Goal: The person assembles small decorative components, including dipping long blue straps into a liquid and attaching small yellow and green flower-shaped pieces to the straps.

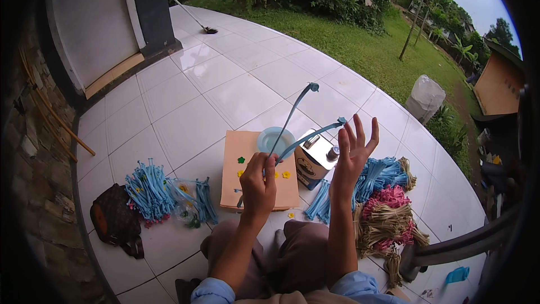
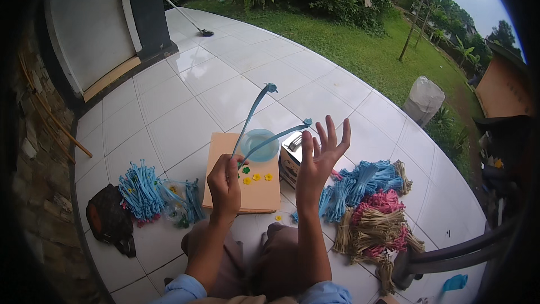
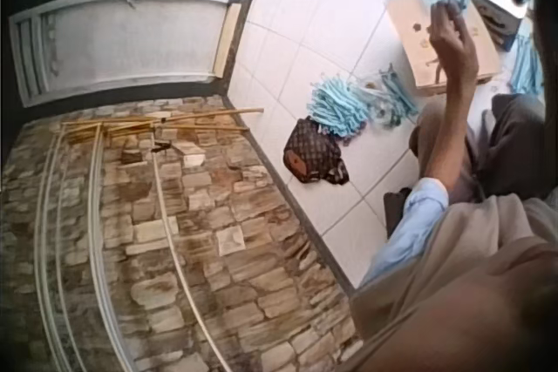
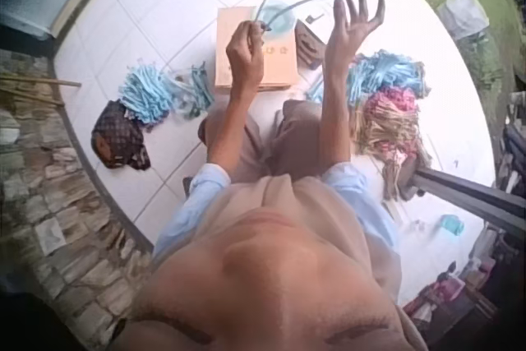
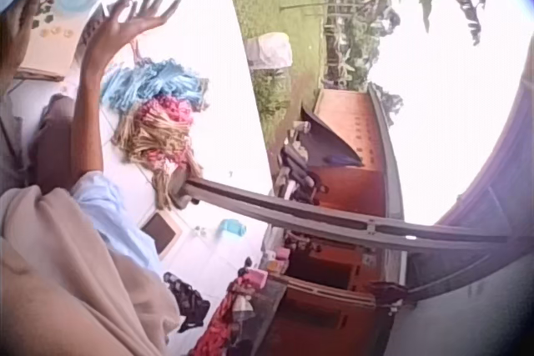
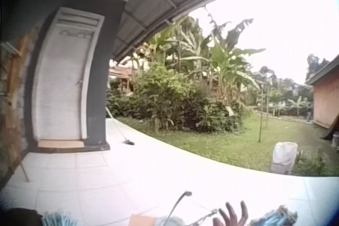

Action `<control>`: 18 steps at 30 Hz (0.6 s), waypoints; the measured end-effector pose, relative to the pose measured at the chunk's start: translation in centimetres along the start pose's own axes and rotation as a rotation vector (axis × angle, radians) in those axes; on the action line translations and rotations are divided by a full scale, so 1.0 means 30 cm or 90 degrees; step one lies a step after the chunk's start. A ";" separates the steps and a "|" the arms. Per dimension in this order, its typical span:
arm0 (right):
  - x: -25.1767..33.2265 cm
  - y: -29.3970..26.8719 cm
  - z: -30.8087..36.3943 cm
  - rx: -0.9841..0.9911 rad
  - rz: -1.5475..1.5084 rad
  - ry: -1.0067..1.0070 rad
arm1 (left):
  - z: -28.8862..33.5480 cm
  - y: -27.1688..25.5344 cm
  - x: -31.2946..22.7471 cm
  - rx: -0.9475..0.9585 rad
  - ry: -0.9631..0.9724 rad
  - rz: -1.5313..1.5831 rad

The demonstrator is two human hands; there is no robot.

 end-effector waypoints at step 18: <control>0.019 0.058 0.143 0.149 -0.371 0.215 | 0.091 0.070 0.053 0.108 -0.121 0.210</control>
Point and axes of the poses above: each hand's wrist, its own z-axis away from the middle knuckle, its own y-axis out of the palm, x = y × z, the point moved 9 cm from there along -z, towards the middle knuckle, and after that the axes turned 7 degrees about -x, right-handed, at the moved point
